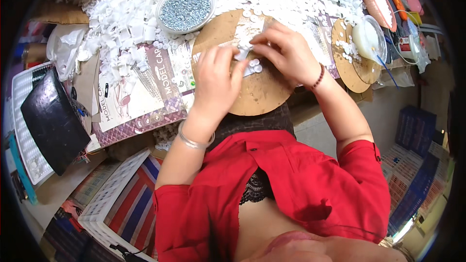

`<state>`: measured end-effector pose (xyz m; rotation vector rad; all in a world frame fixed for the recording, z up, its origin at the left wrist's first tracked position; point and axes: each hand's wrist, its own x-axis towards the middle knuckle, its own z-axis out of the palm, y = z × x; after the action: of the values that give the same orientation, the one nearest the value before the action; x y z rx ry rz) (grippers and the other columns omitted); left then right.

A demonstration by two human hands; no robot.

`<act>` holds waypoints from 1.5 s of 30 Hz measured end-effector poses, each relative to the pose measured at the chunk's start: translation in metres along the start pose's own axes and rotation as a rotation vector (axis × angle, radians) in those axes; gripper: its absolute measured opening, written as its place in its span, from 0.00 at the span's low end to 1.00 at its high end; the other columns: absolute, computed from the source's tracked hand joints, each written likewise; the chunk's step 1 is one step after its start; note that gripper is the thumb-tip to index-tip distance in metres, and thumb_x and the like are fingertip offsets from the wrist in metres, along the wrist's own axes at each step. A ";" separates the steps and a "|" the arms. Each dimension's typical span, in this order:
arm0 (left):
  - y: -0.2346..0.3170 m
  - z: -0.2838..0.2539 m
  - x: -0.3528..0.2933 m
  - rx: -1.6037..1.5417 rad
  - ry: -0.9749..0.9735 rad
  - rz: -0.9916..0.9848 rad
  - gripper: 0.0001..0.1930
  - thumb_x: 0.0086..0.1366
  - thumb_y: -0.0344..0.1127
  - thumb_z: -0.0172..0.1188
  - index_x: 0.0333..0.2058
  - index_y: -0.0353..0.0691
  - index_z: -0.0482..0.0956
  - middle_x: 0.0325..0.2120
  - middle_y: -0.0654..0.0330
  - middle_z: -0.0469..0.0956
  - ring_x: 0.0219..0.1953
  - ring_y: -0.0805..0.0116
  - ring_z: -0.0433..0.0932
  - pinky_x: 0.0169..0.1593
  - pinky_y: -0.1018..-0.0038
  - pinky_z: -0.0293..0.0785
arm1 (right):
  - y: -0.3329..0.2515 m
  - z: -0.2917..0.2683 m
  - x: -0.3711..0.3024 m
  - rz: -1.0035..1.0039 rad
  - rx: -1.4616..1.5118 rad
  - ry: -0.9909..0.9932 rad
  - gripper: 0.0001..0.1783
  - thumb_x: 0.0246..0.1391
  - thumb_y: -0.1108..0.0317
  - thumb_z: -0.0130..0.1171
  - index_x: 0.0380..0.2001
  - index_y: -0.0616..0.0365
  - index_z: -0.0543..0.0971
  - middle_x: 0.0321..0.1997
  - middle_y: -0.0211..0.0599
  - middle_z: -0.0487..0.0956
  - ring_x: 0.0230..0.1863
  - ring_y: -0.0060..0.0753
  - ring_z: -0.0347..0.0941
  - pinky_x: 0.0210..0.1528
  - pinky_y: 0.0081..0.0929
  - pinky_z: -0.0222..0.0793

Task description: Assembling small plastic components on a workbench using glue and a handheld electric screwdriver.

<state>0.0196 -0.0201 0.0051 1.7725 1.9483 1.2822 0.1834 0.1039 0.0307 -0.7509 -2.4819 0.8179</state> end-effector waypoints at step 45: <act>-0.025 -0.006 0.025 0.110 -0.069 0.315 0.09 0.54 0.22 0.66 0.36 0.35 0.81 0.33 0.52 0.79 0.37 0.52 0.77 0.42 0.61 0.74 | 0.031 0.015 0.114 -0.145 -0.364 0.208 0.11 0.56 0.69 0.64 0.42 0.60 0.81 0.38 0.40 0.81 0.37 0.34 0.80 0.43 0.31 0.77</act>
<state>-0.0081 0.0017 0.0007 2.2166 1.7854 1.2011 0.0990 0.1879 0.0239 -0.7207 -2.4844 0.2230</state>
